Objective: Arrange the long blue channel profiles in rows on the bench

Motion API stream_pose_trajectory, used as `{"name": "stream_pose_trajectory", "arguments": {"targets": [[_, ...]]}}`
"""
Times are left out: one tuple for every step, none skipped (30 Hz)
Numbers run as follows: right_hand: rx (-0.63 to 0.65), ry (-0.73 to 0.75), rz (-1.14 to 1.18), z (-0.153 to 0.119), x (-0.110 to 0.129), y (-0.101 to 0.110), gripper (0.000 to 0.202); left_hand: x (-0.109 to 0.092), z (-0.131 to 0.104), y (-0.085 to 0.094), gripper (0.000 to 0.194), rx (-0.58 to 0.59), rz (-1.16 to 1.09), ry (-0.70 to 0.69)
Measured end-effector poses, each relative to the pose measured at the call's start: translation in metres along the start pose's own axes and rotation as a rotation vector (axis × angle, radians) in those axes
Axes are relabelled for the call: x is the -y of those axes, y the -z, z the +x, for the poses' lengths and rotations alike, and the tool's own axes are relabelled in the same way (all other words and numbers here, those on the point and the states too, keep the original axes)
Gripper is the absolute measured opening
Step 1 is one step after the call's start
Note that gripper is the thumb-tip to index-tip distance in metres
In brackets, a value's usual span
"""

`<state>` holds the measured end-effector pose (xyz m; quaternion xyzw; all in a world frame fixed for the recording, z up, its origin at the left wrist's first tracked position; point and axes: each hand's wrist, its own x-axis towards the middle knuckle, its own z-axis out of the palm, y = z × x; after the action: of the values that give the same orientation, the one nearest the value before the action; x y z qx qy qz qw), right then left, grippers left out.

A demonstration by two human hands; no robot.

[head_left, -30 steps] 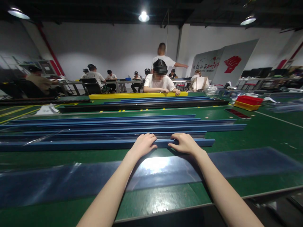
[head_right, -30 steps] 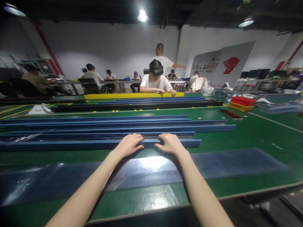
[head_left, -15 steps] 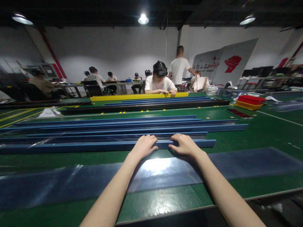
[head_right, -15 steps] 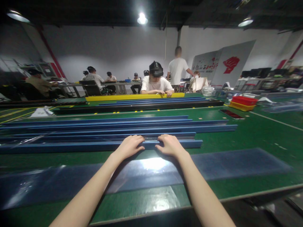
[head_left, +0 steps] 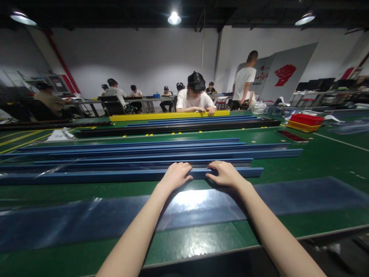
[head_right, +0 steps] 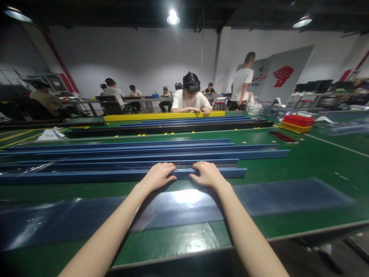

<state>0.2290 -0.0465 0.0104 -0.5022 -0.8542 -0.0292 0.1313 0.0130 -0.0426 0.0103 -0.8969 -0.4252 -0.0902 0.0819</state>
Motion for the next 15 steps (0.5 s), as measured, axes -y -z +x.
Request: {"name": "stream_pose_trajectory", "arguments": {"targets": [[-0.003,0.002,0.003,0.0000,-0.0004,0.0000,0.025,0.0003,0.0000,-0.0006,0.017,-0.002,0.001,-0.001],[-0.005,0.001,0.006,-0.0001,-0.0008,-0.0001,0.026,0.0005,0.0000,-0.0011,0.017,-0.003,0.002,-0.002],[-0.007,-0.002,0.008,-0.0002,-0.0011,-0.0001,0.027,0.0008,0.0000,-0.0016,0.018,-0.005,0.004,-0.002],[-0.009,-0.005,0.010,-0.0002,-0.0014,0.0000,0.027,0.0010,0.0000,-0.0019,0.018,-0.007,0.006,-0.002],[-0.009,-0.009,0.013,-0.0002,-0.0016,0.0001,0.028,0.0011,0.0000,-0.0020,0.018,-0.008,0.007,-0.003],[-0.006,-0.013,0.017,-0.0001,-0.0018,0.0002,0.028,0.0012,0.0001,-0.0020,0.018,-0.009,0.008,-0.002],[-0.002,-0.018,0.021,-0.0001,-0.0020,0.0003,0.028,0.0011,0.0002,-0.0019,0.018,-0.007,0.008,-0.002],[0.002,-0.022,0.026,0.0001,-0.0022,0.0005,0.029,0.0011,0.0003,-0.0017,0.018,-0.004,0.008,-0.002],[0.006,-0.024,0.032,0.0002,-0.0024,0.0006,0.029,0.0010,0.0004,-0.0015,0.018,-0.002,0.008,-0.001],[0.007,-0.025,0.036,0.0004,-0.0027,0.0006,0.029,0.0009,0.0006,-0.0013,0.018,0.000,0.008,-0.001],[0.007,-0.023,0.041,0.0005,-0.0030,0.0007,0.029,0.0007,0.0007,-0.0011,0.018,0.001,0.008,0.000],[0.005,-0.020,0.046,0.0006,-0.0034,0.0008,0.029,0.0006,0.0007,-0.0010,0.018,0.001,0.008,0.001],[0.001,-0.017,0.051,0.0006,-0.0037,0.0008,0.029,0.0006,0.0008,-0.0009,0.018,0.001,0.008,0.003],[-0.002,-0.015,0.055,0.0006,-0.0041,0.0008,0.028,0.0005,0.0008,-0.0008,0.018,0.000,0.007,0.003],[-0.006,-0.012,0.059,0.0005,-0.0045,0.0007,0.028,0.0005,0.0007,-0.0007,0.018,0.000,0.006,0.004]]}}
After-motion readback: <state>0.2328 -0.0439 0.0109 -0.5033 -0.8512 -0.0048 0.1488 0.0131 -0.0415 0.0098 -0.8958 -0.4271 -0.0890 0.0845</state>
